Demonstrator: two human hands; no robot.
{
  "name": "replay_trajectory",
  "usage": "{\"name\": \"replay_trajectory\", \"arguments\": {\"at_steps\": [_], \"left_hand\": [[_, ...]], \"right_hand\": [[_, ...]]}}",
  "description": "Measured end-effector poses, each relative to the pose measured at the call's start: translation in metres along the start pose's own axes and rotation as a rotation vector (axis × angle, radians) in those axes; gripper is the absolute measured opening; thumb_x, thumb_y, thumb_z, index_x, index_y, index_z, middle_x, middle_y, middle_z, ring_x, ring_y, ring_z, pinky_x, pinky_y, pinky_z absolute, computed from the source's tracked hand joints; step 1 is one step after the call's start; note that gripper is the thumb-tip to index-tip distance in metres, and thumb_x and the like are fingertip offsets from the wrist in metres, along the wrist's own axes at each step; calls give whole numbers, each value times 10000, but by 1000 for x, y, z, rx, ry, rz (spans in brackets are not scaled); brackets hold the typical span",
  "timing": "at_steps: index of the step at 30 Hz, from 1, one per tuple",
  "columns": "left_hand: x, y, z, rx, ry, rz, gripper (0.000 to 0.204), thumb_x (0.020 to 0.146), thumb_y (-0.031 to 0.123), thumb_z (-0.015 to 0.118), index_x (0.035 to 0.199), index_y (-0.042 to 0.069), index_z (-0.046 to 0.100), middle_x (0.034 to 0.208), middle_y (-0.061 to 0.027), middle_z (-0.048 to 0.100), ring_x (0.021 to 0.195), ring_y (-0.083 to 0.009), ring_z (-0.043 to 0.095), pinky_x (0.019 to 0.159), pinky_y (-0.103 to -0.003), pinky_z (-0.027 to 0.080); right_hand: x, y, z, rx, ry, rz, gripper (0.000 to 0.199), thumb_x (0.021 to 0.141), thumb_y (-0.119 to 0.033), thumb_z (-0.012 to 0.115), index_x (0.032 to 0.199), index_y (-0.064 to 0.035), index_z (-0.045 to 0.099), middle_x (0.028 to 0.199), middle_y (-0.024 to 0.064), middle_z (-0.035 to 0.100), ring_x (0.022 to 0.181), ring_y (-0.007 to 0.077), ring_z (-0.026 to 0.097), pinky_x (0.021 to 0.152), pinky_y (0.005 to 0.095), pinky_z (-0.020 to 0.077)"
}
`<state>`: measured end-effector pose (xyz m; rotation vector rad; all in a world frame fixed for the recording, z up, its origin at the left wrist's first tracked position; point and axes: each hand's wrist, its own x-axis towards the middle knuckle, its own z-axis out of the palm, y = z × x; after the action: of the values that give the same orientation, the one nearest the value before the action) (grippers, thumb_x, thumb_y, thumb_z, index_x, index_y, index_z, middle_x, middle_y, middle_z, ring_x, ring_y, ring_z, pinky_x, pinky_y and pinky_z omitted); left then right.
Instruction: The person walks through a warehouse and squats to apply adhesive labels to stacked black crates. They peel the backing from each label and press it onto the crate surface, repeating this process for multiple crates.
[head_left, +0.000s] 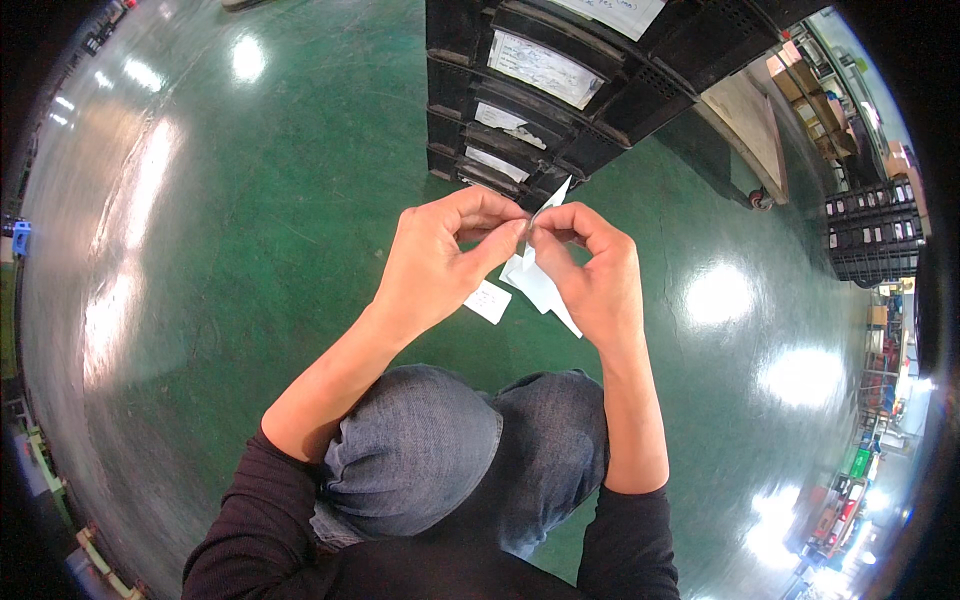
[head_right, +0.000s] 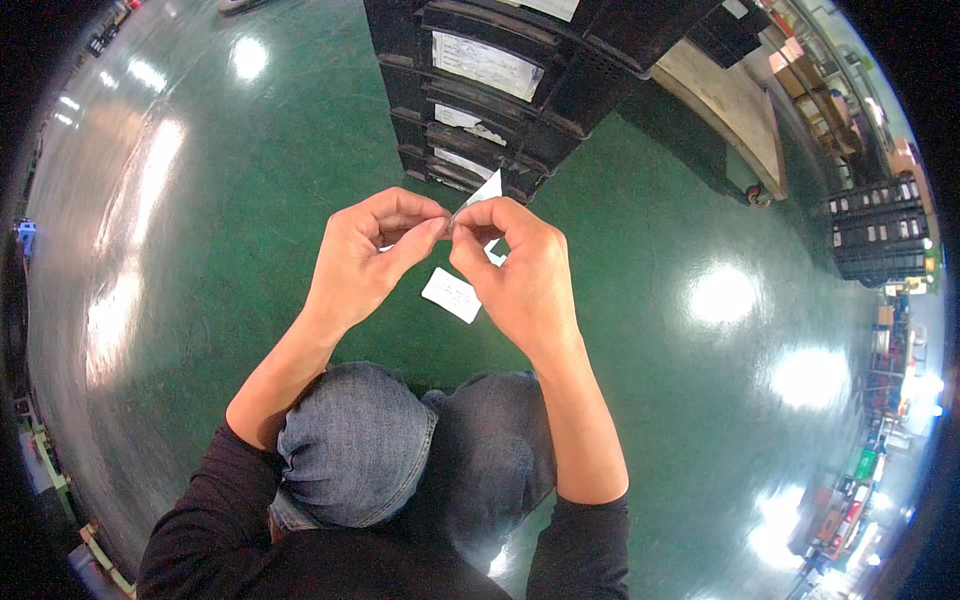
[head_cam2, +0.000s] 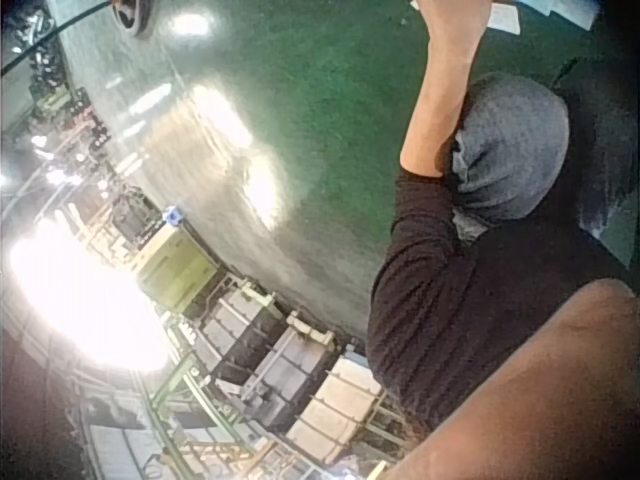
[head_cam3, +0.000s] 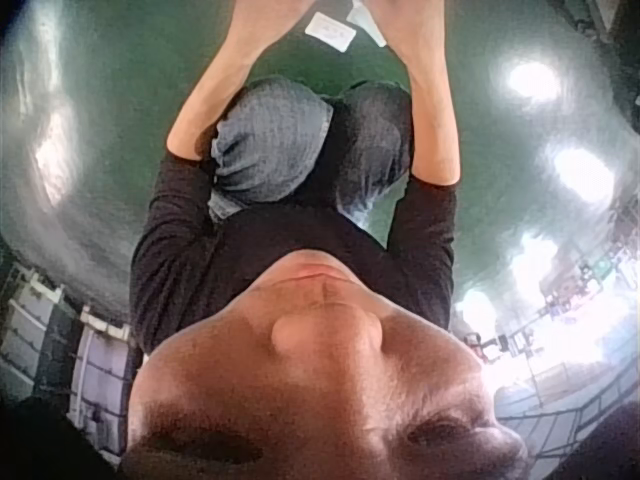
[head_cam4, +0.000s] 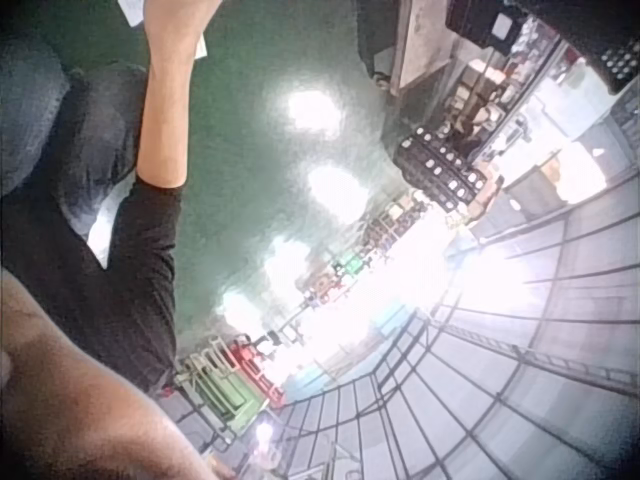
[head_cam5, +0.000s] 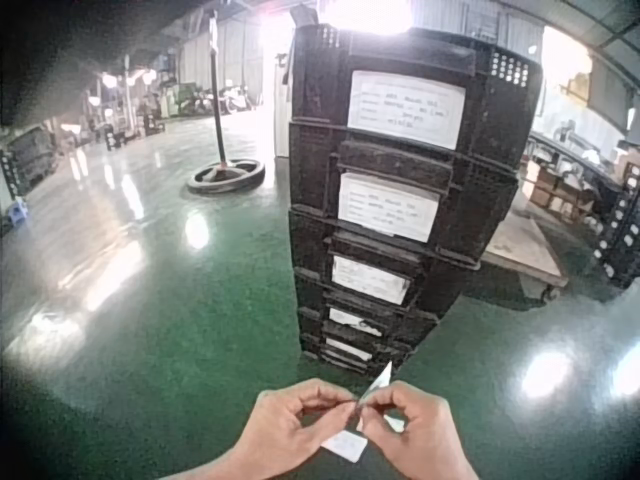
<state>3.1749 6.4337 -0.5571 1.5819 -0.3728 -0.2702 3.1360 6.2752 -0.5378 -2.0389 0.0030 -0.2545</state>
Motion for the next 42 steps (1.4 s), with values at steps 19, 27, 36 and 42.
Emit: {"name": "replay_trajectory", "arguments": {"at_steps": [19,27,36,42], "left_hand": [[6,-6,1,-6,-25,8,172,901,110,609,1004,-26,625,894,-76,688,854,-100,641,740,-224,497],[7,-7,1,28,-11,4,160,897,81,599,1004,-37,619,898,-77,685,869,-114,649,735,-217,496],[20,-36,-3,-22,-47,-87,176,902,98,581,1009,-37,618,899,-88,683,846,-121,646,762,-241,495],[23,-84,-31,-288,98,-369,267,900,123,582,1063,-88,586,986,-163,663,885,-214,669,817,-302,524]], "right_hand": [[5,2,-2,-15,-44,49,102,809,-73,630,872,5,650,780,40,656,765,104,593,742,256,464],[6,4,-2,-7,-50,56,105,808,-74,632,873,7,647,781,37,653,766,99,590,739,253,462],[16,43,-7,114,-202,144,141,796,-97,655,873,21,646,778,75,670,731,124,627,687,273,492],[19,148,-10,127,-359,283,177,816,-148,630,893,10,649,771,41,653,715,103,602,692,253,481]]}}
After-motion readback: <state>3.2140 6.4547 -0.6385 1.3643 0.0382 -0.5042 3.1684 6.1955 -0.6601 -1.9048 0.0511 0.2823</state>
